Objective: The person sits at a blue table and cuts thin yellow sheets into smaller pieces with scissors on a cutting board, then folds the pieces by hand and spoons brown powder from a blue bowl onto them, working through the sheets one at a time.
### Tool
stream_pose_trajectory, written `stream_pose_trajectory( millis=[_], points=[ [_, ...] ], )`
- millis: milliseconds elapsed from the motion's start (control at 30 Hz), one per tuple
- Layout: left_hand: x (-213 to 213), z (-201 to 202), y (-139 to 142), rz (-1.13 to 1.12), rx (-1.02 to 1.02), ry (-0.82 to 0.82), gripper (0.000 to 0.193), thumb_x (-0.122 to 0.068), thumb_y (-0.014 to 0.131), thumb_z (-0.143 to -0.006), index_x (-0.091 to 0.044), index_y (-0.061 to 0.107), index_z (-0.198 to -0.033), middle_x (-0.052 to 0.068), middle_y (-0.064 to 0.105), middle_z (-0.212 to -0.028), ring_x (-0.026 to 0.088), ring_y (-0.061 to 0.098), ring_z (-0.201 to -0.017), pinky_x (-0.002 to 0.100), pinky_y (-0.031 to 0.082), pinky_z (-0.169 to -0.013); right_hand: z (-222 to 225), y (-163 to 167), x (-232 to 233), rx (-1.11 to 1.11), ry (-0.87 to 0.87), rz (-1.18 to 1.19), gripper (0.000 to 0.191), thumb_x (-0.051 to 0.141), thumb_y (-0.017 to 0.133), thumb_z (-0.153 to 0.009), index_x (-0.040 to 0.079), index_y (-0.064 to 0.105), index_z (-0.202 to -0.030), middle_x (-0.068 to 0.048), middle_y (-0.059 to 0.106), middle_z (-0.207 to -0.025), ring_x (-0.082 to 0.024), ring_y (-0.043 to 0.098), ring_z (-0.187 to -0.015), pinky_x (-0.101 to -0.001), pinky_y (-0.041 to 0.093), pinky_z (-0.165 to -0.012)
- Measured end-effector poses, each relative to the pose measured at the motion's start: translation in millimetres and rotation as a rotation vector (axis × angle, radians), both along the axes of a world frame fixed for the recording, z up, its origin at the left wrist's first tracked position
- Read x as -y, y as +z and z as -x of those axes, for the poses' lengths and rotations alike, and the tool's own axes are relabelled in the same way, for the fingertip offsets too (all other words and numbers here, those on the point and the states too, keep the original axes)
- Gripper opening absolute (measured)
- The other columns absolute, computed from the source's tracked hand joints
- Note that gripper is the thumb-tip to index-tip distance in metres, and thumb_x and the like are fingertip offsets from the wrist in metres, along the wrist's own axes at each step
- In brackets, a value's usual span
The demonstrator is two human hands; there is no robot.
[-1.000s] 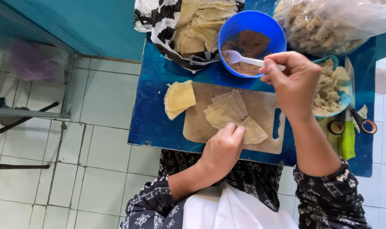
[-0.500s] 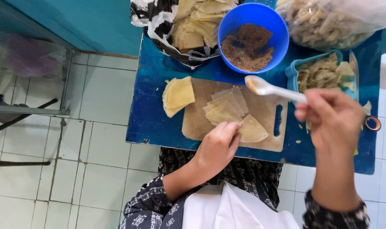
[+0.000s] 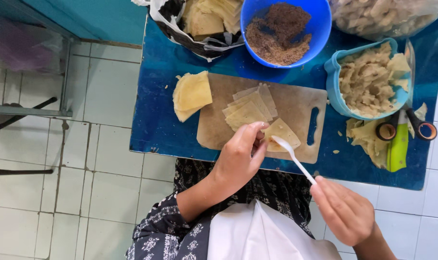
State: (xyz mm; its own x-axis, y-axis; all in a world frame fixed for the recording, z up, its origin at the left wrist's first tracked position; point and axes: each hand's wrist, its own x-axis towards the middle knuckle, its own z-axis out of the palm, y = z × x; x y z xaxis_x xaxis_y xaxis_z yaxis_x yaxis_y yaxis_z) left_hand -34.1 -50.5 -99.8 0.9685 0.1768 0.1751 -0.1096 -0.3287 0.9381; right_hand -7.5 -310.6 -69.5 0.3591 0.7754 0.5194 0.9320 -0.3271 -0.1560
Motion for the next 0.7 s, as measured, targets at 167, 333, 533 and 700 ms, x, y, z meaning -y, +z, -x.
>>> stream_pose_trajectory(
  millis=[167, 333, 533, 700],
  points=[
    [-1.3, -1.1, 1.3, 0.021, 0.007, -0.003, 0.038, 0.003, 0.066, -0.095, -0.001, 0.054, -0.130, 0.015, 0.064, -0.103, 0.024, 0.072, -0.086, 0.034, 0.060, -0.074, -1.9, 19.1, -2.9, 0.074, 0.033, 0.081, 0.019, -0.009, 0.075, -0.079, -0.012, 0.070, -0.098, -0.024, 0.073, -0.090, -0.037, 0.076, -0.089, -0.0446, 0.064, -0.079],
    [4.2, -2.6, -0.8, 0.032, 0.023, -0.047, 0.033, 0.001, 0.064, -0.099, 0.000, 0.055, -0.131, 0.017, 0.068, -0.103, 0.031, 0.071, -0.089, 0.036, 0.058, -0.078, -28.1, 35.9, -30.3, 0.104, -0.235, -0.137, 0.016, -0.013, 0.073, -0.088, -0.012, 0.064, -0.101, -0.026, 0.074, -0.096, -0.039, 0.075, -0.087, -0.0448, 0.062, -0.077],
    [10.8, -5.8, 1.7, -0.205, 0.170, -0.027, 0.020, -0.005, 0.067, -0.100, -0.002, 0.060, -0.118, 0.017, 0.065, -0.106, 0.038, 0.067, -0.097, 0.042, 0.056, -0.082, -133.6, 49.3, -136.3, -0.130, -0.229, -0.370, 0.011, -0.008, 0.067, -0.112, -0.003, 0.066, -0.122, -0.018, 0.071, -0.105, -0.033, 0.072, -0.093, -0.0373, 0.057, -0.082],
    [5.8, -6.2, 10.4, -0.242, 0.122, -0.052, 0.013, -0.007, 0.067, -0.097, -0.003, 0.060, -0.107, 0.016, 0.059, -0.105, 0.038, 0.065, -0.092, 0.044, 0.054, -0.076, -122.6, 60.2, -132.4, 0.085, -0.315, -0.157, 0.009, -0.001, 0.069, -0.101, -0.004, 0.069, -0.110, -0.022, 0.067, -0.109, -0.038, 0.066, -0.103, -0.0441, 0.052, -0.088]
  ],
)
